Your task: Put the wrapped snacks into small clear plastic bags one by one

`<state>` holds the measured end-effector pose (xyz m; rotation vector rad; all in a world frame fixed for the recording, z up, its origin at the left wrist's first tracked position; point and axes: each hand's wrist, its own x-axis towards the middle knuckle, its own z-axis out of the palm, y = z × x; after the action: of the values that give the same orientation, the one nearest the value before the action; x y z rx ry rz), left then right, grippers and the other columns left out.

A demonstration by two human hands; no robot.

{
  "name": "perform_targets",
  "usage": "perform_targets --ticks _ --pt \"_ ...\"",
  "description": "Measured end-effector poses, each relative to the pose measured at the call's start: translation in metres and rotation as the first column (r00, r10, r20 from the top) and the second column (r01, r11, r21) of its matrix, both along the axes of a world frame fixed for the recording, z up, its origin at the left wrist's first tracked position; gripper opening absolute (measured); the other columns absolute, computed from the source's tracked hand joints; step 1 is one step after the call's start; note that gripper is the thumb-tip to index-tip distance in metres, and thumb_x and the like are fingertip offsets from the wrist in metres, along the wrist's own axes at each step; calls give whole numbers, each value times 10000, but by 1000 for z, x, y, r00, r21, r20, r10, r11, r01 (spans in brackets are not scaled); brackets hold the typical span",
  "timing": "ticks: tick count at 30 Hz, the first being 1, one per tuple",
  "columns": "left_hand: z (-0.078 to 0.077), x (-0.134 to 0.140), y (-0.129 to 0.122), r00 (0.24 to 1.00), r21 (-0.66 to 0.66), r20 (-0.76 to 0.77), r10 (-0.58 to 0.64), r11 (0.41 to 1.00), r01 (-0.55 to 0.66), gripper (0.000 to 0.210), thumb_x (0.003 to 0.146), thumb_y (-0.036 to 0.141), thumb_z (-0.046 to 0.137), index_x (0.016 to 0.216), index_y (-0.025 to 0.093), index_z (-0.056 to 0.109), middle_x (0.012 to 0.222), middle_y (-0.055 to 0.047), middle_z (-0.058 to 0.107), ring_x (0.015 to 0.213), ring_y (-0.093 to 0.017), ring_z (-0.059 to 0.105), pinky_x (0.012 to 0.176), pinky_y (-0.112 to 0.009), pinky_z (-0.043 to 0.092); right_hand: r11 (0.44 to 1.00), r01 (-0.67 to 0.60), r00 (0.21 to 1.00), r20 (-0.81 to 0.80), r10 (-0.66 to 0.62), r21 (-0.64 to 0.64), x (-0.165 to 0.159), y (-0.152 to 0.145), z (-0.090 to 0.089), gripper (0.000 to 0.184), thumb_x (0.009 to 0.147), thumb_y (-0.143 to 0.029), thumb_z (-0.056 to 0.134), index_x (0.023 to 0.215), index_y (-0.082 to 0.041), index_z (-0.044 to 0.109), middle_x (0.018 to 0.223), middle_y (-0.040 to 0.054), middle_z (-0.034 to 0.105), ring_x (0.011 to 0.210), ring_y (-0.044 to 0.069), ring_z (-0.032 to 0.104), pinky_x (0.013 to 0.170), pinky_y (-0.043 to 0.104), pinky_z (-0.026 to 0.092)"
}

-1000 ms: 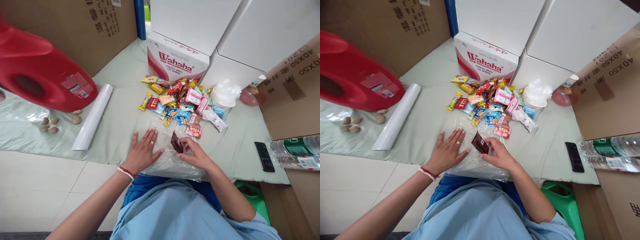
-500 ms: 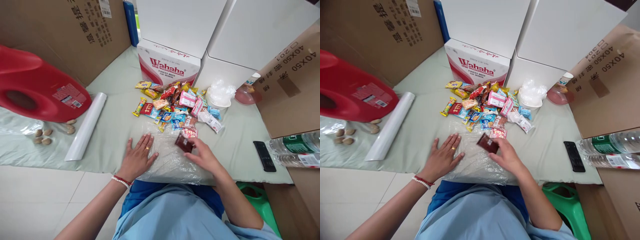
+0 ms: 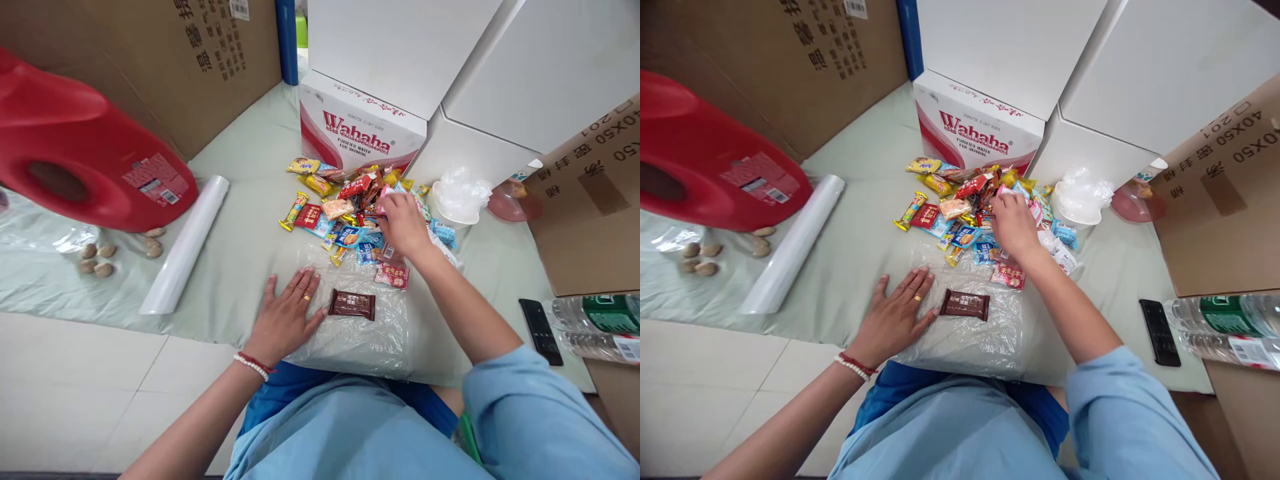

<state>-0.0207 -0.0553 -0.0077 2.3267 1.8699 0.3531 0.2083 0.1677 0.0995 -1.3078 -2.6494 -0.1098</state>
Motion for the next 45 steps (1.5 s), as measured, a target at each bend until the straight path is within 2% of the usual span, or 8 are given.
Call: perform_targets --ticks 7,12,15,19,22,29,34,45 --pt "-1 -1 -1 1000 3 5 -2 1000 2 681 1062 507 407 1654 186 309 1707 -159 302 1565 -347 366 1279 -723 88 999 -30 995 100 26 35 -33 84 -3 423 993 -238 520 1388 -137 635 1394 206 591 1338 406 408 1098 612 347" --pt "0 0 -2 999 1 48 -2 1000 2 674 1068 520 405 1645 182 330 1705 -152 314 1574 -337 350 1287 -711 84 995 29 976 -219 -8 91 -8 45 23 379 993 -450 592 1258 -196 687 1271 171 637 1251 383 500 1062 566 415" --pt "1 -1 -2 996 1 87 0 1000 0 684 1065 514 420 1654 183 310 1705 -153 323 1574 -343 349 1290 -708 80 993 74 854 -509 -110 -91 19 -4 33 417 997 -615 558 1041 -229 707 967 81 666 928 263 605 840 411 513" --pt "-1 -1 -2 993 4 115 6 1000 -6 687 1060 504 439 1664 208 295 1705 -156 326 1573 -370 342 1285 -709 82 741 -138 856 -456 -245 -657 40 -72 16 506 921 -703 634 790 -215 662 691 -6 584 640 154 521 601 277 419" --pt "0 0 -2 995 1 103 3 1000 -3 683 1057 496 443 1665 225 293 1702 -155 336 1567 -378 353 1279 -716 90 552 -179 918 -341 -205 -814 35 -107 -14 514 948 -686 598 820 -195 677 689 -13 579 627 138 507 585 256 396" --pt "2 1 -2 998 -4 61 6 1000 -6 666 1062 488 415 1650 188 323 1705 -163 323 1570 -347 356 1281 -712 88 880 -57 993 -115 3 -471 15 -132 -42 449 1002 -482 638 1316 -164 683 1269 163 659 1143 295 584 998 433 475" --pt "1 1 -2 997 2 78 13 1000 -13 660 1055 490 432 1650 225 327 1700 -151 344 1564 -344 370 1286 -700 84 855 -233 972 -88 218 -463 16 -140 -39 663 891 -431 806 1469 -192 586 1382 139 642 1295 336 490 1141 504 401" --pt "-2 -1 -4 995 31 95 3 1000 -6 658 1056 452 443 1655 211 314 1684 -175 366 1554 -353 385 1281 -703 101 891 -17 999 23 31 -453 -5 -165 -52 595 923 -365 762 1468 -216 578 1314 144 637 1247 344 524 1070 502 440"
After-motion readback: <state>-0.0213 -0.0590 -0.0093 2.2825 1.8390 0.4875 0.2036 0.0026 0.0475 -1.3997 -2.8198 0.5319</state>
